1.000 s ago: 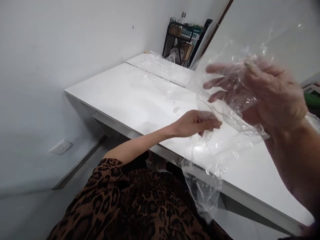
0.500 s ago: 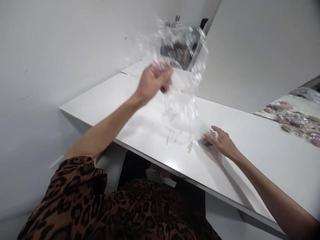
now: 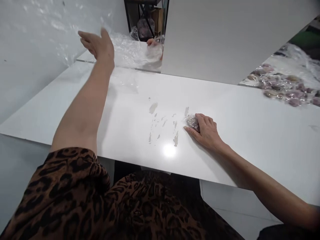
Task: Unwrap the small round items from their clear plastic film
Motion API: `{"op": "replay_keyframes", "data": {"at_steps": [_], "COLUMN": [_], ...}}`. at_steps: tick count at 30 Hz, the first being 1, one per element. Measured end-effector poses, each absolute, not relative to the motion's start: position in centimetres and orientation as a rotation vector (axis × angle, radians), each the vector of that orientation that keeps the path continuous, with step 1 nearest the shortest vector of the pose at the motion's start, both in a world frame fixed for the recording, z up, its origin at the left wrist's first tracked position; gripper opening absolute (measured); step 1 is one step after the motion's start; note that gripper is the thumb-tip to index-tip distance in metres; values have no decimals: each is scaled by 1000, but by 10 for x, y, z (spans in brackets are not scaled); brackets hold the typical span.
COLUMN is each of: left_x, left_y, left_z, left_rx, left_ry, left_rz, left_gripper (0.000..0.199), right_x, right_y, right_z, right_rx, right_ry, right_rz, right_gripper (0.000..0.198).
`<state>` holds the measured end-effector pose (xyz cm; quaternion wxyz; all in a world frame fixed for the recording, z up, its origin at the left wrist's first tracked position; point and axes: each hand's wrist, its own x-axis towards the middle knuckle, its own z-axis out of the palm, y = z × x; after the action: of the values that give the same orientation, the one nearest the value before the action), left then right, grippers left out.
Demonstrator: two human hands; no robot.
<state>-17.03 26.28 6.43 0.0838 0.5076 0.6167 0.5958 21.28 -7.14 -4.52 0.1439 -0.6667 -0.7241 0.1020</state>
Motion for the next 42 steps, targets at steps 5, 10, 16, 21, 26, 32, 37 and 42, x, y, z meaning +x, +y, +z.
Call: {"op": "replay_keyframes", "data": {"at_steps": [5,10,16,21,26,32,37,42], "left_x": [-123,-105,-114,-111,-112,-120,-114,-110], "left_y": [157,70,40,44,52,54,53,52], "left_z": [-11,-57,-63,-68,-67,-68,-67,-63], "left_rx": [1661,1956,2084,2082,2140,2140,2242,2334], "left_ry": [1642,1351,1313,1340,1388,1452,1419,1380], "left_rz": [1454,1276,1227,1304,1318,1306,1255,1186], "left_gripper": [93,98,88,79,73,71,64,61], "right_x": [205,195,220,286,380,390,305,236], "right_y": [-68,-70,-100,-65,31,66,41,76], "right_z": [-41,-27,-12,9,73,51,-25,-31], "right_rx": [-1764,-1739,-1688,-1590,-1422,-1590,-1625,-1499], "right_ry": [-2286,-2152,-1424,-763,-395,-371,-871,-1511], "right_rz": [227,490,960,1072,693,562,689,549], "right_gripper": [47,46,33,10,17,10,15,37]}}
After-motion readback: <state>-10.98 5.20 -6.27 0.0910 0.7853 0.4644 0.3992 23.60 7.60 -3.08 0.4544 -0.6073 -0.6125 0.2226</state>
